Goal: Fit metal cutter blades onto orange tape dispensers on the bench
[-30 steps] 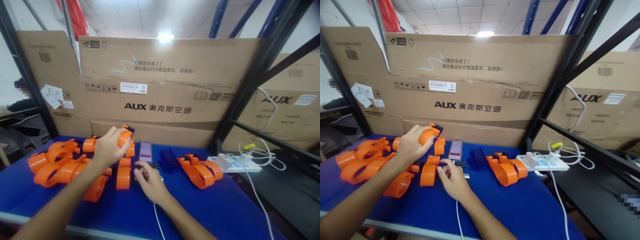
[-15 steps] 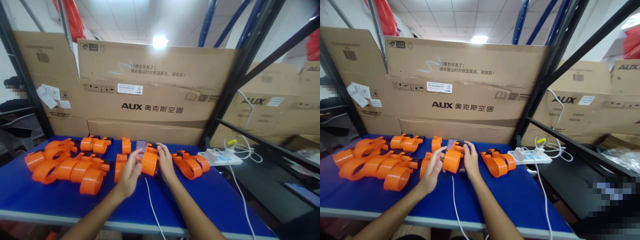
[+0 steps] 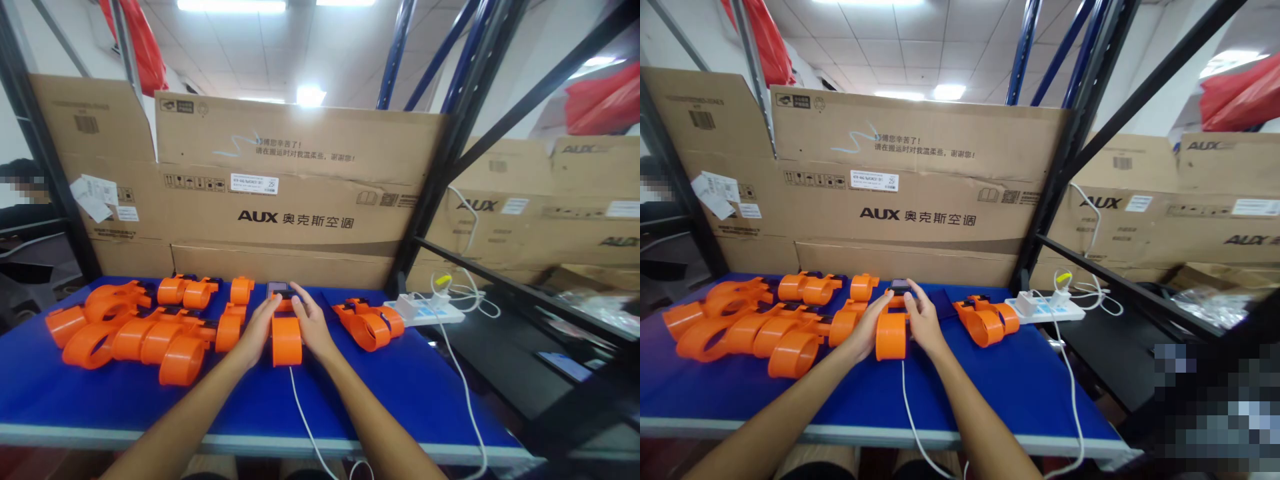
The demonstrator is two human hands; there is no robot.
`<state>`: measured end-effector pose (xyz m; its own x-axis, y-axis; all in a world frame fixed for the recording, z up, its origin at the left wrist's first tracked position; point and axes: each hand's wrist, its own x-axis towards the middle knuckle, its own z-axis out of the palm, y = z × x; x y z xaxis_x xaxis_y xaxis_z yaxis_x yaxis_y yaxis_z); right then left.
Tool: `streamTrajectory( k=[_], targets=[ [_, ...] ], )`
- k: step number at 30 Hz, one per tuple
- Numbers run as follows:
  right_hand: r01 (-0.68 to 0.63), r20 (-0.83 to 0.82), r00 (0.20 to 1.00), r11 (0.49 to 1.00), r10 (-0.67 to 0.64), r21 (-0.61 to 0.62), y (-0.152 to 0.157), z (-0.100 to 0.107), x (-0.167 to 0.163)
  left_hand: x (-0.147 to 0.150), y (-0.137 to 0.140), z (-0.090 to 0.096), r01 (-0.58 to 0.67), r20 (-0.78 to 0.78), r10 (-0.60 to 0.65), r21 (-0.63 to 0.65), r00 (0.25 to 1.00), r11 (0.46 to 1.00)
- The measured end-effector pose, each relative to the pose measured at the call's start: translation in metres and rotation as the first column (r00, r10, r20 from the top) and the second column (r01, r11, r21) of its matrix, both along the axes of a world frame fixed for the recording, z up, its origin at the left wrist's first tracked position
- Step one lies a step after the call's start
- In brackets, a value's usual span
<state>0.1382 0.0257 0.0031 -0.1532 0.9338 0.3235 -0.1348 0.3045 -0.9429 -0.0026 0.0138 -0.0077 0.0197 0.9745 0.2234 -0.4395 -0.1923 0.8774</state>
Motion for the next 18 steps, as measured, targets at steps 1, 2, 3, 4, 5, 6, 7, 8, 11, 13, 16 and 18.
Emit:
streamTrajectory(
  k=[1, 2, 3, 4, 5, 6, 7, 8, 11, 13, 16, 18],
  targets=[
    [-0.020, -0.002, 1.000, 1.000, 0.020, -0.005, 0.000, 0.000, 0.000, 0.003, 0.003, 0.000, 0.034, 0.051, -0.032, -0.043, 0.998, 0.999],
    [-0.043, -0.007, 0.999, 0.999, 0.043, -0.002, 0.000, 0.000, 0.001, 0.005, 0.005, 0.000, 0.044, 0.081, -0.038, -0.067, 0.996, 0.997],
    [-0.066, -0.014, 0.998, 0.998, 0.066, 0.006, 0.000, 0.000, 0.003, 0.005, 0.007, 0.000, 0.034, 0.089, -0.028, -0.069, 0.996, 0.997],
    [-0.085, -0.021, 0.996, 0.996, 0.086, 0.018, 0.000, 0.000, 0.005, 0.005, 0.007, 0.000, 0.010, 0.094, -0.005, -0.056, 0.996, 0.998],
    [-0.095, -0.028, 0.995, 0.995, 0.096, 0.028, 0.000, 0.000, 0.007, 0.004, 0.007, 0.000, -0.009, 0.097, 0.013, -0.039, 0.995, 0.999],
    [-0.093, -0.034, 0.995, 0.995, 0.094, 0.034, 0.000, 0.000, 0.009, 0.003, 0.005, 0.000, -0.021, 0.099, 0.023, -0.027, 0.995, 0.999],
    [-0.083, -0.038, 0.996, 0.996, 0.084, 0.035, -0.001, 0.000, 0.011, 0.001, 0.003, 0.001, -0.028, 0.104, 0.030, -0.022, 0.994, 0.999],
    [-0.073, -0.037, 0.997, 0.997, 0.074, 0.032, -0.002, 0.000, 0.013, -0.001, 0.001, 0.001, -0.034, 0.114, 0.036, -0.025, 0.993, 0.999],
    [-0.091, 0.013, 0.996, 0.996, 0.091, 0.009, -0.006, -0.002, 0.016, -0.006, -0.005, 0.000, -0.042, 0.138, 0.048, -0.046, 0.989, 0.998],
    [-0.110, 0.074, 0.991, 0.994, 0.110, -0.010, -0.008, -0.005, 0.015, -0.008, -0.006, 0.000, -0.031, 0.126, 0.036, -0.038, 0.991, 0.999],
    [-0.073, 0.133, 0.988, 0.997, 0.074, -0.009, -0.009, -0.010, 0.010, -0.009, -0.006, -0.002, -0.043, 0.092, 0.044, -0.013, 0.995, 0.999],
    [-0.042, 0.154, 0.987, 0.999, 0.041, 0.007, -0.009, -0.012, 0.007, -0.009, -0.005, -0.003, -0.054, 0.075, 0.054, -0.001, 0.996, 0.999]
  ],
)
